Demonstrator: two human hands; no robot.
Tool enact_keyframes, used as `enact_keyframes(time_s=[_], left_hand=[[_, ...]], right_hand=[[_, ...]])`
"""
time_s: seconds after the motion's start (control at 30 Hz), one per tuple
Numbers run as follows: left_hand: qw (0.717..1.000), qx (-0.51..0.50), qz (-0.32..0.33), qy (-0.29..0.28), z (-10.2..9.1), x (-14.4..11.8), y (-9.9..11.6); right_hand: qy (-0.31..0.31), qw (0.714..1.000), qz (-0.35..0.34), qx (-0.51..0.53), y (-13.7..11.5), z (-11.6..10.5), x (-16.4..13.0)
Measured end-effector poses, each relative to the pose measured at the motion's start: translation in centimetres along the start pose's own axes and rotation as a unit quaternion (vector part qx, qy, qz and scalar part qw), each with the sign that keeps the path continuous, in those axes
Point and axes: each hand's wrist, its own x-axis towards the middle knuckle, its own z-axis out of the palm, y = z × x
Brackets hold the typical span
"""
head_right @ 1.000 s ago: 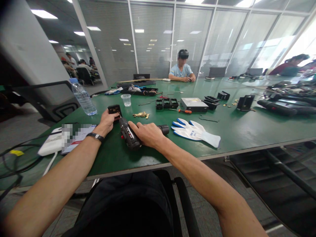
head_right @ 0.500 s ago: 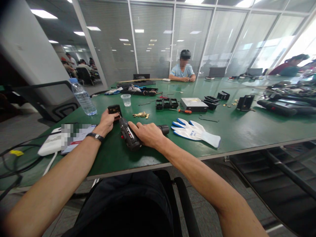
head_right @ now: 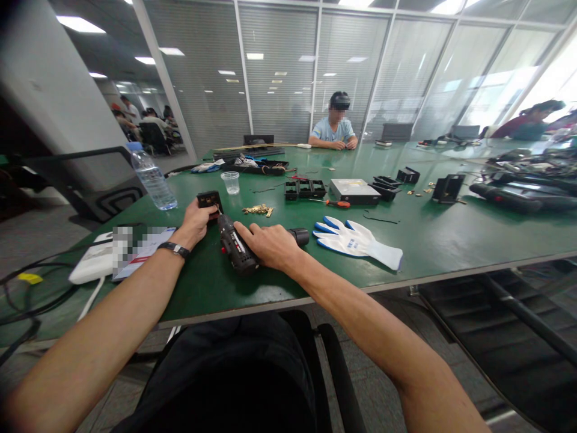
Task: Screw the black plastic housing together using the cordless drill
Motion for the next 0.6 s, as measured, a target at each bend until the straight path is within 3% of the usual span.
enact_keyframes(time_s=[0.37,0.6], left_hand=[[0.999,-0.046,0.0,0.013,0.36,-0.38,0.37],[0.992,-0.119,-0.03,-0.027,0.42,-0.26,0.48]], right_hand=[[0.003,1.0,0.004,0.003,-0.08,-0.09,-0.08],[0.01,1.0,0.005,0.004,0.0,0.09,-0.1]])
